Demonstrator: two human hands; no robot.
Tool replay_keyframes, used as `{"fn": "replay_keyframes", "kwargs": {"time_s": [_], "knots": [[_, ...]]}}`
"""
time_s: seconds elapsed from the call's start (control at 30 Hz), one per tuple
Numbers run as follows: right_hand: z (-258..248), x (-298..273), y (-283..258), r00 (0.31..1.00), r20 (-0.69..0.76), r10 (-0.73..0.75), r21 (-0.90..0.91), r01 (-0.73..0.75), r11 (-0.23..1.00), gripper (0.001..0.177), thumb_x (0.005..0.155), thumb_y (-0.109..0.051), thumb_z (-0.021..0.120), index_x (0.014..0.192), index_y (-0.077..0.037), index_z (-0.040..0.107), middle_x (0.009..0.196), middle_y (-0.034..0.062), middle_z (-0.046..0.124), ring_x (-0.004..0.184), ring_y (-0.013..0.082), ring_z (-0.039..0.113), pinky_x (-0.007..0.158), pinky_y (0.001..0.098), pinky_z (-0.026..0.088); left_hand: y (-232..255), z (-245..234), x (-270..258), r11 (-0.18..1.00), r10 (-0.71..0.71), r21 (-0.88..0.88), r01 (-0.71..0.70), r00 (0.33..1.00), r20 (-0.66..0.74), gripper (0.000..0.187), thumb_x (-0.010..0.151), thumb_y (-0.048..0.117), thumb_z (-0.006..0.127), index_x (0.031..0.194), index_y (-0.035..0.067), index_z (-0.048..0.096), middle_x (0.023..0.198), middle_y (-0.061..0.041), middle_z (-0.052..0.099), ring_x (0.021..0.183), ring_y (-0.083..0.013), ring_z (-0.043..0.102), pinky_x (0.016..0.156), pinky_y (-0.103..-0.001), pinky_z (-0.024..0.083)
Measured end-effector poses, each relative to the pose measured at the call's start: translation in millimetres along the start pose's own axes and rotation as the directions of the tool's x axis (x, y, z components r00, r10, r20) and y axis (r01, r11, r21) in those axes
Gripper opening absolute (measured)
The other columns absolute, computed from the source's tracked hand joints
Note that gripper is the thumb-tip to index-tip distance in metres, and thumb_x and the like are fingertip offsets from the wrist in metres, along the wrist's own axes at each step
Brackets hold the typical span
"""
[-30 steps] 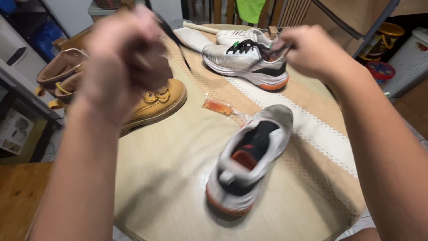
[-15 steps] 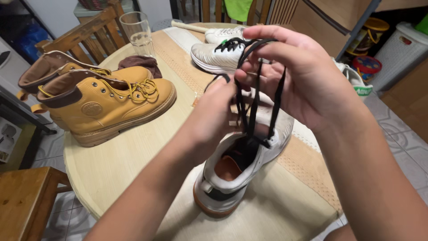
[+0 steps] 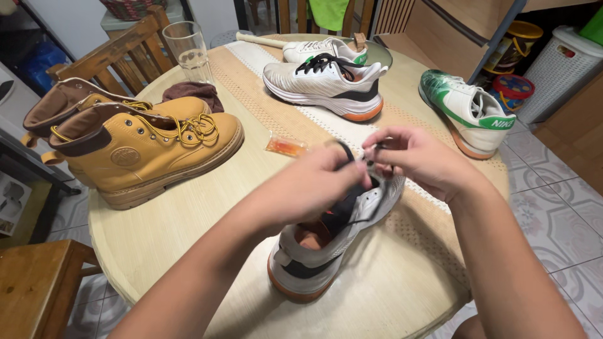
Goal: The person removes black laces from a white sneaker and then re-laces it by threading the laces through the eyelets and tying a knot. The task is performed on a table with other shoes and boots nearby.
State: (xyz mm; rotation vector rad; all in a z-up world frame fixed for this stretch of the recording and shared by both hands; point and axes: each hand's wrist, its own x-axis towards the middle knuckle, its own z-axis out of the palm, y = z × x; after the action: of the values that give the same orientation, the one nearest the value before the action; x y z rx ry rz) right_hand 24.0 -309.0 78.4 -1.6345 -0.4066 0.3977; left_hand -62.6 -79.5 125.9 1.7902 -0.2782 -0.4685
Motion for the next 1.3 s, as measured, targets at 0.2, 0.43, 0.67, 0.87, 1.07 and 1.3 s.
{"fn": "replay_keyframes", "kwargs": {"time_s": [0.2,0.43,0.67,0.87,1.07,1.3], "knots": [[-8.3,-9.1,23.8,0.975,-0.22,0.029,-0.187,-0.072,0.98,0.03,0.087,-0.004,0.074,0.117,-0.002,0.069,0.091,0.0074,0.066,0.073,0.0125,0.057,0.06,0.0272,0.047,8.0,27.8,-17.1,0.596,0.431,0.759,-0.263,0.902,-0.025,0.047,0.098,0.038,0.059,0.074,0.0,0.073,0.068,-0.021,0.068,0.065,-0.0403,0.067,0.065,-0.05,0.053],[-12.3,-33.9,38.6,0.931,-0.357,0.074,0.245,0.017,0.969,0.056,0.079,0.003,0.072,0.134,-0.008,0.063,0.124,0.0081,0.064,0.102,0.0126,0.067,0.065,0.0197,0.045,24.4,-0.4,-68.0,0.726,0.211,0.677,-0.122,0.976,-0.051,0.032,0.097,0.038,0.06,0.1,0.014,0.081,0.067,-0.015,0.069,0.062,-0.0356,0.068,0.061,-0.042,0.057],[49.3,-74.0,70.2,0.702,-0.71,0.058,-0.082,-0.164,0.983,0.06,0.101,-0.03,0.055,0.156,-0.012,0.038,0.148,0.0131,0.051,0.138,0.0232,0.049,0.111,0.034,0.037,-31.6,-3.1,-61.5,0.701,0.487,0.661,-0.268,0.857,-0.17,0.057,0.095,0.034,0.065,0.136,-0.004,0.054,0.136,-0.021,0.058,0.128,-0.0367,0.054,0.106,-0.04,0.041],[129.2,-66.8,64.4,0.822,-0.569,0.0,0.259,0.179,0.949,0.069,0.103,-0.032,0.048,0.162,-0.014,0.017,0.163,0.0057,0.039,0.146,0.0186,0.04,0.117,0.0334,0.029,-83.0,4.6,-76.7,0.84,0.462,0.39,-0.378,0.875,-0.146,0.112,0.077,0.04,0.087,0.156,-0.006,0.023,0.155,-0.029,0.04,0.148,-0.0386,0.038,0.116,-0.041,0.03],[177.4,-62.0,29.4,0.831,-0.552,0.064,0.503,0.271,0.821,0.068,0.099,-0.033,0.04,0.162,-0.016,0.021,0.156,0.0079,0.046,0.136,0.0197,0.049,0.111,0.0359,0.037,-116.3,34.4,-85.5,0.828,0.532,0.412,-0.381,0.765,-0.363,0.089,0.075,0.024,0.092,0.147,0.003,0.043,0.155,-0.028,0.05,0.145,-0.0377,0.054,0.114,-0.038,0.046],[233.4,-50.5,28.7,0.912,-0.382,0.151,0.533,0.084,0.842,0.08,0.099,-0.033,0.046,0.166,-0.016,0.005,0.166,0.0035,0.029,0.15,0.0167,0.034,0.118,0.0316,0.025,-165.8,-22.6,-124.1,0.878,0.479,0.303,-0.372,0.706,-0.521,0.062,0.064,0.009,0.093,0.116,0.006,0.06,0.143,-0.024,0.061,0.143,-0.0304,0.053,0.111,-0.036,0.042]]}}
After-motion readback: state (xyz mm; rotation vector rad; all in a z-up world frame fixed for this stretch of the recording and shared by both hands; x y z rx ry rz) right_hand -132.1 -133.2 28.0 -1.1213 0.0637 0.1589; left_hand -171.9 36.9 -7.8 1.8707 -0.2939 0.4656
